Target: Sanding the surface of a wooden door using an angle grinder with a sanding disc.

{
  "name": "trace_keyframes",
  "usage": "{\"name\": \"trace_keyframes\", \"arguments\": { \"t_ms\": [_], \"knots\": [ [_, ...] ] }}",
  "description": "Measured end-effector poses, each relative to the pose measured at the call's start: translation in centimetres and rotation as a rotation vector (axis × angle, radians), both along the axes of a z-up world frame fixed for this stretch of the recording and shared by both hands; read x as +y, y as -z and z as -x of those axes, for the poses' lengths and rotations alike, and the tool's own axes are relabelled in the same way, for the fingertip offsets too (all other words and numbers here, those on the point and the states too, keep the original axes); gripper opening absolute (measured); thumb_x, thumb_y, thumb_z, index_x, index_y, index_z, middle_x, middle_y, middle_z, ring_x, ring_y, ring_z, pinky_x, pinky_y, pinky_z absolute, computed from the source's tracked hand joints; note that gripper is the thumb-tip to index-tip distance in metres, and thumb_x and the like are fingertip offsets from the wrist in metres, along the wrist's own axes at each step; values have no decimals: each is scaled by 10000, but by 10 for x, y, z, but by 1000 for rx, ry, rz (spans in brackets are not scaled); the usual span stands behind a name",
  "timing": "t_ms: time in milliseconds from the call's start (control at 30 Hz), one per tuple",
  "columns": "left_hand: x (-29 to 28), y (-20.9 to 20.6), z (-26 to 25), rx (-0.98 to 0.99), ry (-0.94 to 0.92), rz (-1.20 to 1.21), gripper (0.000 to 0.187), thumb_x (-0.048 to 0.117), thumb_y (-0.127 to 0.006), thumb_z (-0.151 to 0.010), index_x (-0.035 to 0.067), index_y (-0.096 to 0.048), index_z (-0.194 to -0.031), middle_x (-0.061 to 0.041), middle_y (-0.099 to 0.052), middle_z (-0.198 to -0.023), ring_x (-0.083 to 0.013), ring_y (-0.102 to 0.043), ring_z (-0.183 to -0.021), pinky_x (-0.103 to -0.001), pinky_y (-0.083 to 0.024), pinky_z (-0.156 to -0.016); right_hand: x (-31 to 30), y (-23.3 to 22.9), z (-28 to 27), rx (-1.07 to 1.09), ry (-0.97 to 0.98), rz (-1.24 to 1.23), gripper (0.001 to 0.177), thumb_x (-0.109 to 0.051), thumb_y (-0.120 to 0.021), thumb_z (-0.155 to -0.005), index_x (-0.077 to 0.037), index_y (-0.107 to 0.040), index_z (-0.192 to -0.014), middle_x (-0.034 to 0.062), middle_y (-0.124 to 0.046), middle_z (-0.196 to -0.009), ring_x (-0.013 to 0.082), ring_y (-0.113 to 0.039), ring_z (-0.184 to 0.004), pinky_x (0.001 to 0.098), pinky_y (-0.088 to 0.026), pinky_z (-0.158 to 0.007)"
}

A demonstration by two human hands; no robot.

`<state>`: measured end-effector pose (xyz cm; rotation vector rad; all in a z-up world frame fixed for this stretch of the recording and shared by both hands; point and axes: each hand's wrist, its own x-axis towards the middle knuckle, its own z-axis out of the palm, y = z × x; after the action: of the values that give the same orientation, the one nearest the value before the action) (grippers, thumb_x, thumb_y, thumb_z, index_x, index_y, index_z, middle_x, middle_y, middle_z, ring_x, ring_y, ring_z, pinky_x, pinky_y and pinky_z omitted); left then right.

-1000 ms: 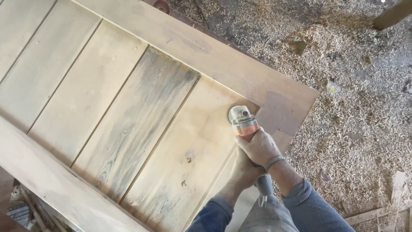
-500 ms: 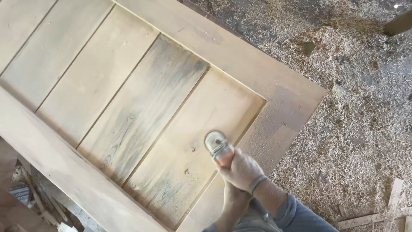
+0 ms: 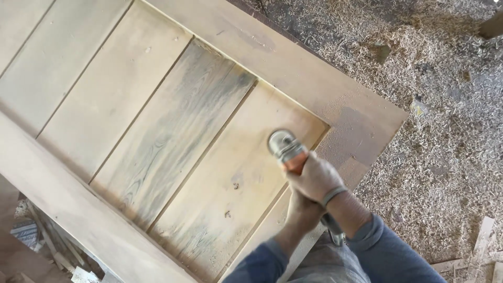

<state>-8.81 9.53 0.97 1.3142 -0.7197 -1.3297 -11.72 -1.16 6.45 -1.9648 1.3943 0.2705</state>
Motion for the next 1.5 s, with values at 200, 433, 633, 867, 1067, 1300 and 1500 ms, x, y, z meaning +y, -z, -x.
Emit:
{"name": "trace_keyframes", "arguments": {
  "t_ms": [200,433,633,867,1067,1300,1500],
  "knots": [
    [-65,-19,-21,-4,180,-77,1041,193,-876,-759,16,-112,-1444,-166,-542,-1324,-269,-646,-1178,-380,-612,-986,-58,8,5,-18,162,-21,600,-563,-686,-864,-18,-693,-1113,192,-770,-937,344,-779,-883,435,-624,-875],
    [-40,-24,-31,-2,46,-154,974,230,-888,-750,6,-208,-1411,-168,-585,-1302,-260,-675,-1159,-399,-629,-950,-39,9,-13,-81,119,-44,648,-528,-738,-798,28,-650,-1120,221,-759,-945,373,-767,-898,446,-616,-860],
    [18,-19,-30,-35,-92,-170,934,148,-882,-746,26,-237,-1411,-139,-596,-1286,-234,-652,-1168,-359,-576,-971,11,3,-32,-76,-12,-86,621,-513,-736,-798,9,-638,-1121,204,-752,-929,341,-772,-871,432,-629,-839],
    [93,-6,-31,-125,-158,-239,713,107,-776,-839,22,-340,-1397,-149,-571,-1300,-236,-614,-1196,-368,-554,-1025,82,9,-54,-45,-248,-155,561,-460,-729,-843,-18,-578,-1154,121,-745,-913,269,-761,-810,399,-630,-821],
    [196,141,17,-1329,61,-326,593,145,-605,-991,26,-328,-1502,-117,-488,-1373,-200,-507,-1293,-416,-477,-1063,136,4,-80,-44,-599,-248,481,-368,-742,-831,-82,-577,-1181,67,-707,-853,214,-701,-762,400,-606,-771],
    [95,10,-9,304,-532,-398,495,131,-699,-929,30,-450,-1345,-140,-587,-1197,-188,-608,-1067,-380,-578,-874,90,0,-79,98,-639,-181,463,-396,-696,-904,-78,-558,-1211,70,-714,-809,194,-703,-718,367,-624,-697],
    [2,9,2,59,-301,123,331,43,-677,-958,23,-552,-1264,-110,-629,-1184,-189,-617,-1102,-352,-572,-902,7,4,-46,199,-332,-41,598,-481,-756,-851,-17,-567,-1178,115,-733,-883,245,-762,-821,405,-627,-846]
  ]
}}
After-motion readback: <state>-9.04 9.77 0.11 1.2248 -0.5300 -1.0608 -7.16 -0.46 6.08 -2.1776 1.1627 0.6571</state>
